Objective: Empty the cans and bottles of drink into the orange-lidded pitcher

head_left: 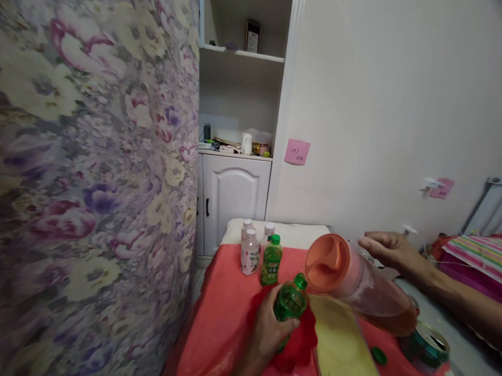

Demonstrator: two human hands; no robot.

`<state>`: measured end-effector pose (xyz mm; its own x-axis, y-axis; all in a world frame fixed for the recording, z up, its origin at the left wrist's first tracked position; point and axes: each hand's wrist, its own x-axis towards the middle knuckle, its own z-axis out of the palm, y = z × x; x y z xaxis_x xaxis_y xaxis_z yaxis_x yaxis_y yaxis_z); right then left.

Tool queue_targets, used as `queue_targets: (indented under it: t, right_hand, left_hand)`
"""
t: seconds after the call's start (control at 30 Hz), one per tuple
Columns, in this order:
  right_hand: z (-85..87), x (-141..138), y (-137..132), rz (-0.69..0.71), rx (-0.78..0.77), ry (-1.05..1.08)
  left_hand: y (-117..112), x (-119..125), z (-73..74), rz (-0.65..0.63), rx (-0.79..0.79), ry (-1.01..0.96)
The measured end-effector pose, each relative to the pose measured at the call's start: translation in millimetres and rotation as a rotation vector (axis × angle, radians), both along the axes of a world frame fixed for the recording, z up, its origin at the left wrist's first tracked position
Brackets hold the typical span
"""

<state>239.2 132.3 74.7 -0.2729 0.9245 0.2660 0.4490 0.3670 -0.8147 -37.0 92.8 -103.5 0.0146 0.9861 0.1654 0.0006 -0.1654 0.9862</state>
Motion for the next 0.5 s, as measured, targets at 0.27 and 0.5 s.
queue_targets:
  t: [0.27,0.5]
  right_hand:
    - [7.5,-4.5,-2.4,0.030,-0.003,-0.039]
    - [17.2,-9.3,-5.4,0.031,0.003,-0.080]
  left_hand:
    - [0.5,1.9,-2.3,-0.003,0.010,-0.010]
    - [-3.0,1.7,7.8,0.006,0.008,0.013]
